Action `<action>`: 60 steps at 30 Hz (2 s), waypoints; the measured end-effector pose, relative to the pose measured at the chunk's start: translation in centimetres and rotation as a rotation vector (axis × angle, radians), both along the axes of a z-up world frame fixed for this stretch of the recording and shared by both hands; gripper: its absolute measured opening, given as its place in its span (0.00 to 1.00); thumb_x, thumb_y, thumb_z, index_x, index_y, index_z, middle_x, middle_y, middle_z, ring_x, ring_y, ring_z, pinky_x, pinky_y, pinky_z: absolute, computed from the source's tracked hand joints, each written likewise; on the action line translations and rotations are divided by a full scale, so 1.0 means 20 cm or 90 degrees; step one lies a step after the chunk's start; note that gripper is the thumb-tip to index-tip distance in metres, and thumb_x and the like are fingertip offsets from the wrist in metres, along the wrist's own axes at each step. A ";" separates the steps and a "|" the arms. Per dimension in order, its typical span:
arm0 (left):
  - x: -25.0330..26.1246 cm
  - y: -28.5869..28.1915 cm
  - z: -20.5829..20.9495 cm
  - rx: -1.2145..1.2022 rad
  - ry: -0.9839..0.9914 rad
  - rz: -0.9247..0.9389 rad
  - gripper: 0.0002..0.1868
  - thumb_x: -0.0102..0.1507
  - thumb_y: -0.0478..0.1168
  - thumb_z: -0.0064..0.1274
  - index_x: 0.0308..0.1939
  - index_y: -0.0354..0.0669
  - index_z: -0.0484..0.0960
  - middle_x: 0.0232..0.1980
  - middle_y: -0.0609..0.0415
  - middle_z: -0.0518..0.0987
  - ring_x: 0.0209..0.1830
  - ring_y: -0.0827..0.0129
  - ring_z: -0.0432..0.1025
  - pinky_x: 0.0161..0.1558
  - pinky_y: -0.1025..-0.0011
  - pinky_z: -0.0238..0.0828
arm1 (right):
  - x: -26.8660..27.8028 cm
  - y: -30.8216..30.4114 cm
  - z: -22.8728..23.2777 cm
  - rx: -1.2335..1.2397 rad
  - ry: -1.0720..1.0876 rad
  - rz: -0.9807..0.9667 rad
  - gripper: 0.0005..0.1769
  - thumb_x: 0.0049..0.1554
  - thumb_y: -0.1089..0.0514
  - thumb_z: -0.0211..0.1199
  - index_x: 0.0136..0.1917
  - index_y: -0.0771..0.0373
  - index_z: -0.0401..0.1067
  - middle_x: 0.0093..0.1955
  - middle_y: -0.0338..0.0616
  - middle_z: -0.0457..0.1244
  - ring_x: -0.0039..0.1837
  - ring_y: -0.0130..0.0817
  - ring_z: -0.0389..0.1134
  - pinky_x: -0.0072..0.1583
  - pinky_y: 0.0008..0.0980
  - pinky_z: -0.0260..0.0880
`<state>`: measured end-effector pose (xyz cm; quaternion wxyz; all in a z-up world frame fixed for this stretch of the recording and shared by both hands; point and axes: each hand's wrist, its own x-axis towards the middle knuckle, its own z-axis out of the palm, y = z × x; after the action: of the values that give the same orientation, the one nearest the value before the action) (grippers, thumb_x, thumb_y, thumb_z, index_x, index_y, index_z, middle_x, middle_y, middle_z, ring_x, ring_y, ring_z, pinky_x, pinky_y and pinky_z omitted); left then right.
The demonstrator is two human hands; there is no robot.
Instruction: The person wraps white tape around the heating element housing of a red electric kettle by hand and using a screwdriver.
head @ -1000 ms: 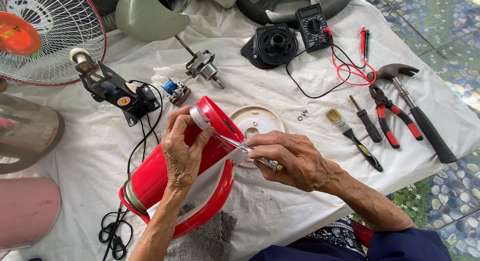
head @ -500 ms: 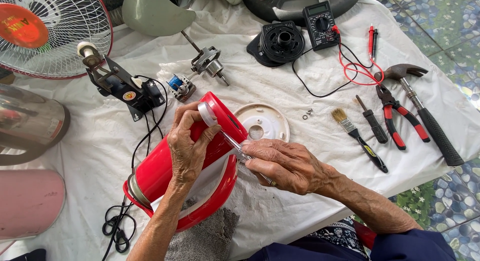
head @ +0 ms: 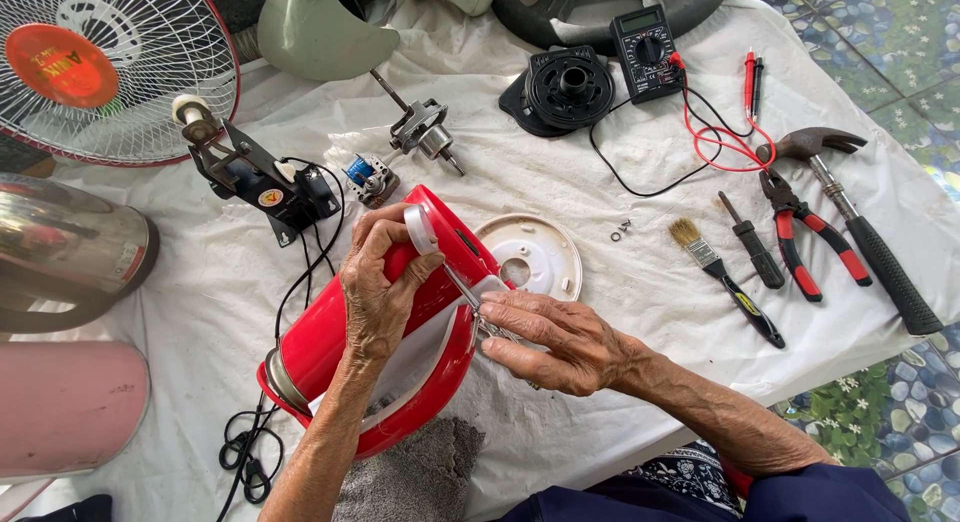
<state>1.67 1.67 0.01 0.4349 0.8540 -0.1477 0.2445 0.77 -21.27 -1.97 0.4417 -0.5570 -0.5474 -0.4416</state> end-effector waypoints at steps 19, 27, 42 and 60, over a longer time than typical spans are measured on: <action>0.03 0.01 -0.06 0.001 -0.029 0.006 0.10 0.63 0.44 0.63 0.42 0.44 0.81 0.57 0.46 0.77 0.59 0.54 0.68 0.65 0.57 0.58 | -0.01 0.07 -0.05 0.018 -0.011 -0.033 0.16 0.68 0.64 0.47 0.50 0.68 0.77 0.53 0.66 0.69 0.52 0.61 0.75 0.52 0.51 0.79; 0.11 0.05 -0.09 -0.067 -0.026 0.018 0.10 0.65 0.41 0.60 0.45 0.40 0.79 0.60 0.41 0.75 0.62 0.51 0.66 0.66 0.53 0.58 | 0.07 0.04 -0.25 0.044 0.195 0.030 0.10 0.59 0.67 0.61 0.53 0.67 0.79 0.59 0.63 0.68 0.58 0.63 0.73 0.52 0.55 0.77; 0.21 0.03 -0.16 -0.023 -0.030 0.183 0.10 0.66 0.44 0.61 0.42 0.43 0.78 0.52 0.49 0.75 0.59 0.54 0.69 0.66 0.56 0.59 | 0.47 0.06 -0.45 -0.112 0.626 -0.125 0.10 0.59 0.60 0.65 0.55 0.54 0.74 0.46 0.44 0.66 0.48 0.47 0.72 0.52 0.45 0.74; 0.20 0.05 -0.10 -0.055 0.010 0.144 0.12 0.66 0.43 0.61 0.45 0.39 0.79 0.53 0.43 0.76 0.59 0.48 0.72 0.63 0.52 0.63 | 0.42 0.16 -0.27 -0.143 0.805 0.045 0.09 0.63 0.45 0.63 0.52 0.49 0.76 0.39 0.43 0.69 0.42 0.31 0.66 0.49 0.34 0.70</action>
<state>5.73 2.62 -1.98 0.4424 0.8473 -0.0365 0.2916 9.19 -18.16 -7.38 0.6325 -0.7342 -0.2424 0.0469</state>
